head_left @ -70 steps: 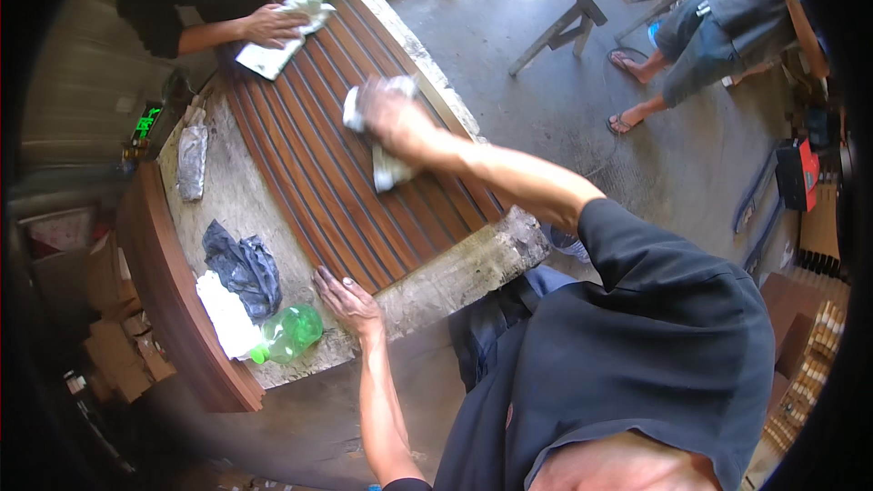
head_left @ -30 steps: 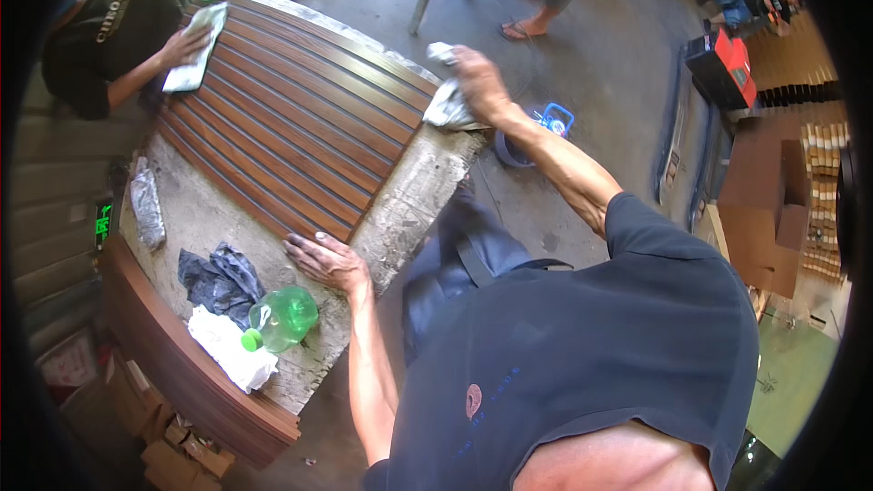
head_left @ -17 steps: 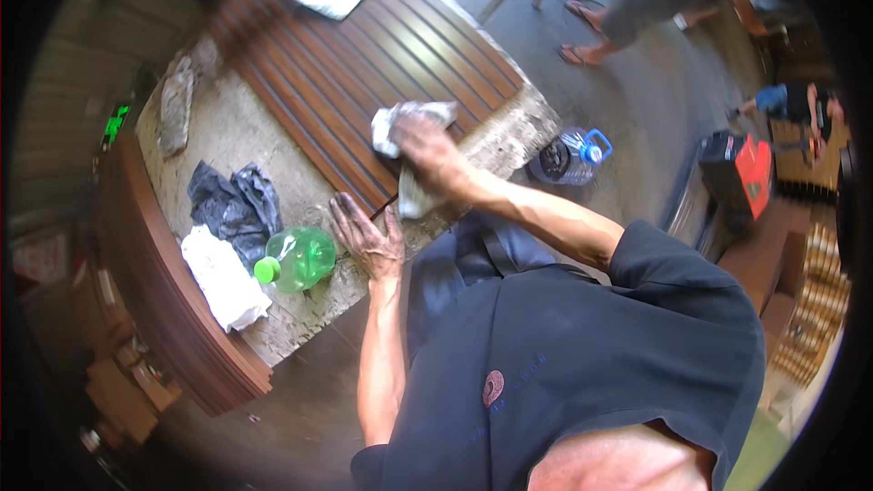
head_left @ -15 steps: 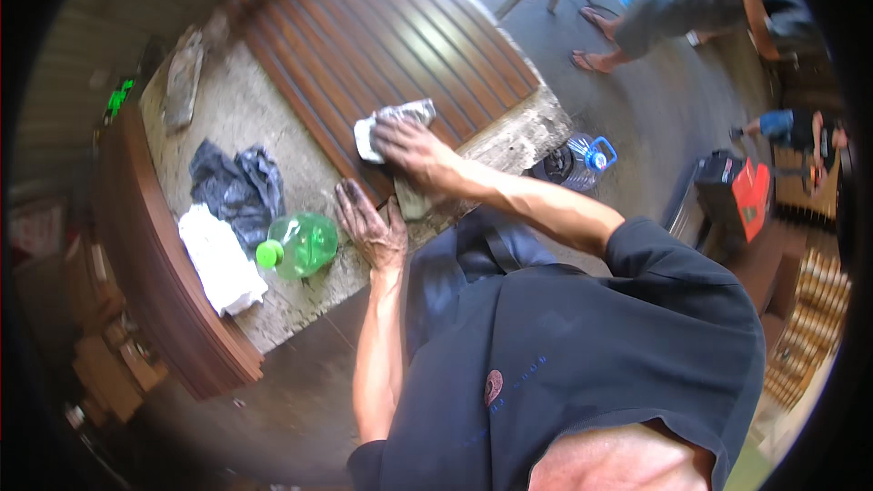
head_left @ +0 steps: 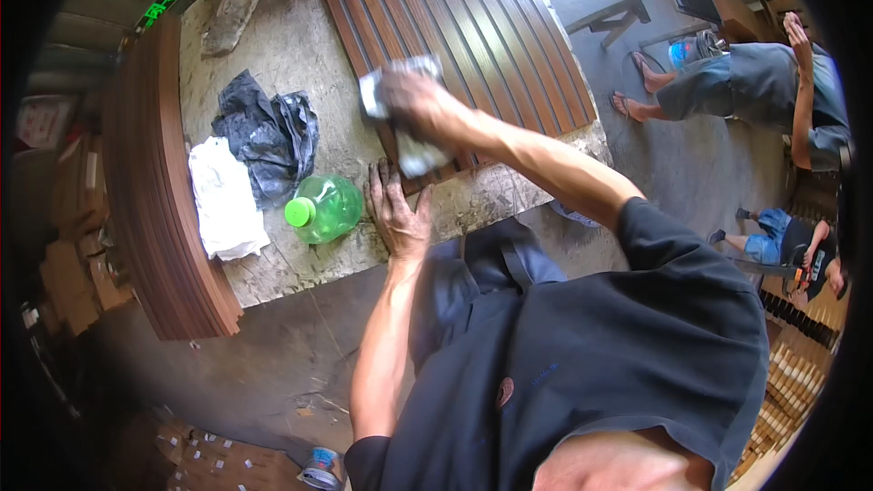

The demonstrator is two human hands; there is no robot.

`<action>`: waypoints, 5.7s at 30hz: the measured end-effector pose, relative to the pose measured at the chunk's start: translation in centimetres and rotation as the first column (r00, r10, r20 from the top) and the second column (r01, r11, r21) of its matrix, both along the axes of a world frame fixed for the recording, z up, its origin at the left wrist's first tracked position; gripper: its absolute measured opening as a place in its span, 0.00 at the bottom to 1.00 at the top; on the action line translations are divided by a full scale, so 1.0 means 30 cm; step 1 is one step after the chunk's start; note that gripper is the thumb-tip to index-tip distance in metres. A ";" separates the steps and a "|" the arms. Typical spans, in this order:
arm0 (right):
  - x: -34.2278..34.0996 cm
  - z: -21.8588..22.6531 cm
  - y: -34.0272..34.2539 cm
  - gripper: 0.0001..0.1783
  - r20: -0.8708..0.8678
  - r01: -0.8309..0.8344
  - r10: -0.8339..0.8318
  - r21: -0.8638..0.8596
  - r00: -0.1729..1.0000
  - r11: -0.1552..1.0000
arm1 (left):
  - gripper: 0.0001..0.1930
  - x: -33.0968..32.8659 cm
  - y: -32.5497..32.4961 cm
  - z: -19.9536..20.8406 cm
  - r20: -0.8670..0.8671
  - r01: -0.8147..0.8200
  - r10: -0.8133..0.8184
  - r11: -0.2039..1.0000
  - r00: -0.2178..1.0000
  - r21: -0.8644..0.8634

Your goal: The person wipes several wooden panels with a cloth and liquid from a plastic bottle on a workbench.

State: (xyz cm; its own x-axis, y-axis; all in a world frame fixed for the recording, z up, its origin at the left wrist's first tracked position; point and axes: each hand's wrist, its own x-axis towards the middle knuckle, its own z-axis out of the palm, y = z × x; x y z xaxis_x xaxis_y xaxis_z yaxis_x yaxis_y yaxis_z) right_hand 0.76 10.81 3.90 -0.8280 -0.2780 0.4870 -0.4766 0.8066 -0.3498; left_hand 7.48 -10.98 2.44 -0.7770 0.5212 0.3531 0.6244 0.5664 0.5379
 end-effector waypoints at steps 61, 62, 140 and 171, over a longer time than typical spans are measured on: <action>0.536 -0.021 -0.075 0.26 0.131 0.602 -0.592 -0.050 0.795 0.797 | 0.35 -0.021 -0.022 -0.046 -0.154 0.095 -0.091 0.995 0.984 0.016; 0.549 -0.027 -0.012 0.26 0.119 0.595 -0.591 0.003 0.798 0.804 | 0.35 -0.017 -0.024 -0.046 -0.161 0.087 -0.083 0.996 0.983 0.015; 1.143 0.040 -0.110 0.19 0.621 0.632 0.153 -0.701 0.769 -0.330 | 0.20 -0.229 -0.151 0.331 -0.102 0.293 -0.331 0.916 0.938 -0.275; 1.155 -0.022 -0.181 0.17 0.574 0.528 0.044 -0.716 0.817 -0.458 | 0.08 -0.242 0.393 0.640 0.243 0.540 -0.653 0.301 0.717 -0.786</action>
